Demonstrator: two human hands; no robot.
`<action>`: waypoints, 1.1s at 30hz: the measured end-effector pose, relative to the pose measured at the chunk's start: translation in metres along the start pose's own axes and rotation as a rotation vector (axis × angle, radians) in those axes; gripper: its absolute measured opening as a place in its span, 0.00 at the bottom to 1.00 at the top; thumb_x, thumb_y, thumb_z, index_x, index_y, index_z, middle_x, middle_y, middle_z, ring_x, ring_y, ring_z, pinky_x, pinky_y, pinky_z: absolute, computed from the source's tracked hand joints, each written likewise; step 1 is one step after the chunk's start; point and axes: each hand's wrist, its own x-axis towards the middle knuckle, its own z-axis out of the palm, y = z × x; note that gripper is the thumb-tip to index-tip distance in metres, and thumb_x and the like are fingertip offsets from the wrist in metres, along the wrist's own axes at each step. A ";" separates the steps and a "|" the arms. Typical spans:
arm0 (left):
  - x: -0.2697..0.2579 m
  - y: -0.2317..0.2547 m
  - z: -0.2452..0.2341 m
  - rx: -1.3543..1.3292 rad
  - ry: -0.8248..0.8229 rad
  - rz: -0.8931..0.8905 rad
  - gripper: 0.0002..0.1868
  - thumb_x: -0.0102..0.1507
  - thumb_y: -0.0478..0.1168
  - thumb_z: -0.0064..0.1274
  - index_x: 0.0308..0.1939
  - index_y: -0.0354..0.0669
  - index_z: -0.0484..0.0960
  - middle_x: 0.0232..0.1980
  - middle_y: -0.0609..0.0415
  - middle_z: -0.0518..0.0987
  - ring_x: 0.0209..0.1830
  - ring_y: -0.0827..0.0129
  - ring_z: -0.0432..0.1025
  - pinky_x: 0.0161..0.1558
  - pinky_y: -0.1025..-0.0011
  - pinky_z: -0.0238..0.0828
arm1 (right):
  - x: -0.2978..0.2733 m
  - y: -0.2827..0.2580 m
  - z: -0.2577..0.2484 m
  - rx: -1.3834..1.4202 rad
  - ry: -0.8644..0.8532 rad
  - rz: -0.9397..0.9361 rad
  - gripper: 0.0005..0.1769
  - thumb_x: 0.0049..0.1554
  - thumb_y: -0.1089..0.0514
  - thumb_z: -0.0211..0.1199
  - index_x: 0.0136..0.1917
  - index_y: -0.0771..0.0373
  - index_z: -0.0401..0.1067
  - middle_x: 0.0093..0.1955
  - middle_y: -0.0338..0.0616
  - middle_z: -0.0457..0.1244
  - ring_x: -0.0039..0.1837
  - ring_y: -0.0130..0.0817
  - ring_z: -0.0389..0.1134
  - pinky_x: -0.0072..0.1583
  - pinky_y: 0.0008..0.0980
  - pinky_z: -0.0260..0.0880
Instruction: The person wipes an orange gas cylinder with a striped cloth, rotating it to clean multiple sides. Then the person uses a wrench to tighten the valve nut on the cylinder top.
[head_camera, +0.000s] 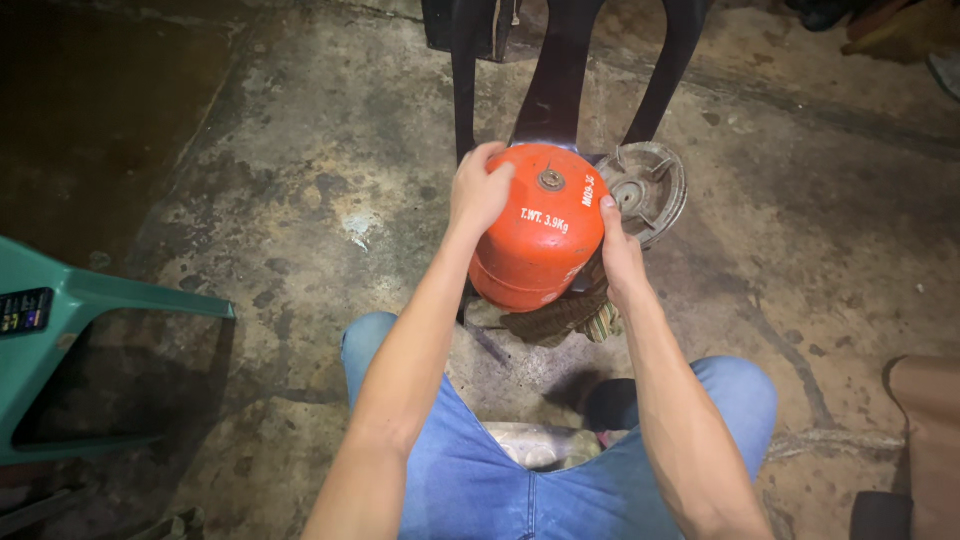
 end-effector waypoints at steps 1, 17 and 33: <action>-0.003 0.010 0.000 0.056 0.003 0.088 0.25 0.61 0.50 0.51 0.60 0.46 0.81 0.63 0.48 0.79 0.64 0.54 0.73 0.65 0.65 0.67 | -0.002 -0.001 0.000 0.032 -0.013 0.006 0.54 0.56 0.24 0.54 0.69 0.79 0.66 0.72 0.57 0.62 0.74 0.39 0.61 0.73 0.36 0.58; -0.024 0.041 0.003 0.386 -0.032 0.286 0.17 0.66 0.45 0.45 0.55 0.50 0.82 0.62 0.53 0.77 0.66 0.53 0.68 0.63 0.53 0.63 | -0.008 -0.153 0.000 0.510 -0.356 -0.572 0.24 0.62 0.70 0.62 0.71 0.70 0.68 0.53 0.45 0.63 0.53 0.34 0.67 0.57 0.36 0.73; -0.024 0.045 0.002 0.391 -0.029 0.282 0.15 0.66 0.46 0.46 0.53 0.50 0.82 0.60 0.51 0.76 0.61 0.50 0.70 0.57 0.51 0.68 | -0.038 -0.017 0.017 -0.425 -0.016 -0.851 0.31 0.73 0.49 0.43 0.80 0.72 0.53 0.84 0.64 0.46 0.86 0.56 0.42 0.82 0.45 0.38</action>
